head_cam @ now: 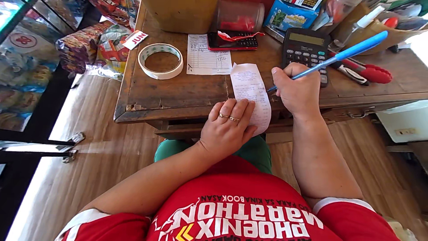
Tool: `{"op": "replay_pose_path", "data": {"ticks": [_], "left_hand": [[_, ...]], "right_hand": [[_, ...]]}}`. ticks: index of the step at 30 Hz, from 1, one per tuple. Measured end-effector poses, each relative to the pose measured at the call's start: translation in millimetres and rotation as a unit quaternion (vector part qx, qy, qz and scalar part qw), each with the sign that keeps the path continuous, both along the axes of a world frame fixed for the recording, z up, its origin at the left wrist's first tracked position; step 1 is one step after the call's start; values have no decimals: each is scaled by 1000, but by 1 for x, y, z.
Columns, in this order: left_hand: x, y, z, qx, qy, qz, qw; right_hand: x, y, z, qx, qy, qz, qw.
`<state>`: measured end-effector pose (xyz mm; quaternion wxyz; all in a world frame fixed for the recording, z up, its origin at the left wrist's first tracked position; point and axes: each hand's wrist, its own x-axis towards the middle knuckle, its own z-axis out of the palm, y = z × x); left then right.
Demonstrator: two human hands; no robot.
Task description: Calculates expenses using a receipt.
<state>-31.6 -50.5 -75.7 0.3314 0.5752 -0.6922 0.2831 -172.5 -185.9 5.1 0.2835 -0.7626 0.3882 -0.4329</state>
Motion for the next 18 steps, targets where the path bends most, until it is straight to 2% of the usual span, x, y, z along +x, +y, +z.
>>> {"op": "replay_pose_path", "data": {"ticks": [8,18], "left_hand": [[0,0,0,2,-6,3,1000],[0,0,0,7,-7,4,1000]], "right_hand": [[2,0,-1,-29,59,-13,998],[2,-2,2,-22,64,-18,998]]}}
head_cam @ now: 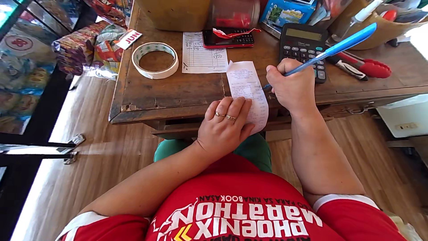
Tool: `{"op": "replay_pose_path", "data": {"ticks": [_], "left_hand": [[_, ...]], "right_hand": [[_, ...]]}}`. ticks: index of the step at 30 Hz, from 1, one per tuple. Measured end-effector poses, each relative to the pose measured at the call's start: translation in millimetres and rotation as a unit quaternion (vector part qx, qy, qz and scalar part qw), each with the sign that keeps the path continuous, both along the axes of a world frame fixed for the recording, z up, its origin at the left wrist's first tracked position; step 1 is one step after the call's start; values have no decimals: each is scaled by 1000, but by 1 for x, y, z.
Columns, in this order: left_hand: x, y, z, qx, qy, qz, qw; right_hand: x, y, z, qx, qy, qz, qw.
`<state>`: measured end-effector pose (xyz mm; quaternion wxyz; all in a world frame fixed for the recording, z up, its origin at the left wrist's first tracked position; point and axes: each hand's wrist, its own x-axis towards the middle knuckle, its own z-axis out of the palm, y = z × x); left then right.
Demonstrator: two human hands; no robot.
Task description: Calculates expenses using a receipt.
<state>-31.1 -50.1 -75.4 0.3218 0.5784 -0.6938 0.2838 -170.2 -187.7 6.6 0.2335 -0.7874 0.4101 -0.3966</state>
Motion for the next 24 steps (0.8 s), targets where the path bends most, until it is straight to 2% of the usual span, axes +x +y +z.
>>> {"op": "replay_pose_path", "data": {"ticks": [14,21,24], "left_hand": [[1,0,0,-4,2,-9,1000],[2,3,0,7,3,-30,1000],[2,3,-1,-1,-2,-25,1000]], "right_hand": [[-2,-4,-1,4,-11,17,1000],[-5,-7,-6,33,-181,40,982],[-3,-6,-8,24,-200,42,979]]}}
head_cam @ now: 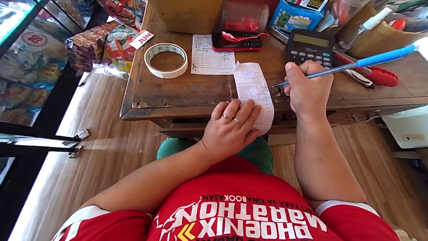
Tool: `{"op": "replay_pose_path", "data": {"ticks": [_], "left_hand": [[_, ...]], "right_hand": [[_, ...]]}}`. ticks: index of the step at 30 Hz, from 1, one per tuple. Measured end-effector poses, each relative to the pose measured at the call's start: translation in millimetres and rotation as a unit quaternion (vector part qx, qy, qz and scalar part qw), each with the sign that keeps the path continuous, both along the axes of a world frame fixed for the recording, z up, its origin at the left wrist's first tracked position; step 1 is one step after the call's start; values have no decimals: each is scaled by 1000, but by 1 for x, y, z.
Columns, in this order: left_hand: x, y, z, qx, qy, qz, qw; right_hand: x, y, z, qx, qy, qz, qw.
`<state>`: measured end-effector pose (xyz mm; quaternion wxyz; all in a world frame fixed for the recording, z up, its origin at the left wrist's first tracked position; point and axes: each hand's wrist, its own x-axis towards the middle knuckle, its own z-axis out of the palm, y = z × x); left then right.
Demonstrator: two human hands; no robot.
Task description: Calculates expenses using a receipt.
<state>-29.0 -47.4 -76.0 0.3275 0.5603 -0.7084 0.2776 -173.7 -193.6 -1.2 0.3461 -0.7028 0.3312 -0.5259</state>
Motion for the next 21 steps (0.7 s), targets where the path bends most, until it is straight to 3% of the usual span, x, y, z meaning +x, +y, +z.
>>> {"op": "replay_pose_path", "data": {"ticks": [21], "left_hand": [[-2,-2,0,1,4,21,1000]], "right_hand": [[2,4,-2,-14,4,-13,1000]]}}
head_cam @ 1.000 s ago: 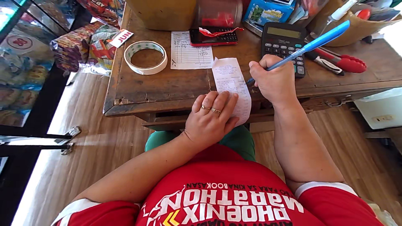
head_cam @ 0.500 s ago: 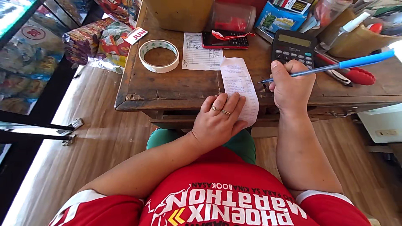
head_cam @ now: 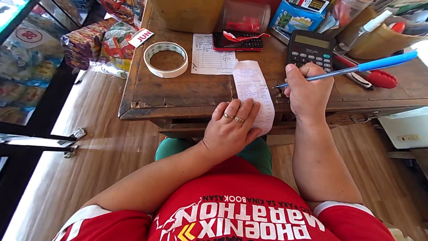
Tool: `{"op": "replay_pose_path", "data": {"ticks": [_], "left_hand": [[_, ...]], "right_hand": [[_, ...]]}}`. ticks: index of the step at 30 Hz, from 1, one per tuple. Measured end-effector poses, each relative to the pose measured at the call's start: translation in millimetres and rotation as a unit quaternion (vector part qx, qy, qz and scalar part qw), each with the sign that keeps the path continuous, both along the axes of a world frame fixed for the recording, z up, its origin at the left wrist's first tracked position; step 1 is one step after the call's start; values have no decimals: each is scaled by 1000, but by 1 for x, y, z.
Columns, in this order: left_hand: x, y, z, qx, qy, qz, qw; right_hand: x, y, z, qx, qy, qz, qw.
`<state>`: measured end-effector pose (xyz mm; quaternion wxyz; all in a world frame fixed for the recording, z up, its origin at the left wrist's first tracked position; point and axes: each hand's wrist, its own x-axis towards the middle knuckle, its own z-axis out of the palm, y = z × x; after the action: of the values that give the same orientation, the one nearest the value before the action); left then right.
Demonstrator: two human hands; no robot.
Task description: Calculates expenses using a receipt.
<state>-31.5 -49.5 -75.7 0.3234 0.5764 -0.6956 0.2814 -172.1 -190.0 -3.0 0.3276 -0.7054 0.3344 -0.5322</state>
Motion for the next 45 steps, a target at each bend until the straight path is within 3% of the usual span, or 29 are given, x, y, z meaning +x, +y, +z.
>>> {"op": "replay_pose_path", "data": {"ticks": [20,24,27,33,41,45], "left_hand": [[1,-1,0,-4,-6,0,1000],[1,-2,0,-2,-8,-2,1000],[1,-2,-1,-2,-10,-2,1000],[0,-3,-3,-2,-17,11,1000],[1,-1,-1,-7,-13,3,1000],[1,-1,-2,-5,-11,6,1000]], "right_hand": [[-1,1,0,-10,2,-8,1000],[-16,-12,-6,-133,-58,0,989],[-46,-42,2,-212,-19,-67,975],[-82,-82,9,-125,85,-189,970],[-72,-76,11,-51,226,-192,954],[-69,-76,13,-49,307,-210,927]]}}
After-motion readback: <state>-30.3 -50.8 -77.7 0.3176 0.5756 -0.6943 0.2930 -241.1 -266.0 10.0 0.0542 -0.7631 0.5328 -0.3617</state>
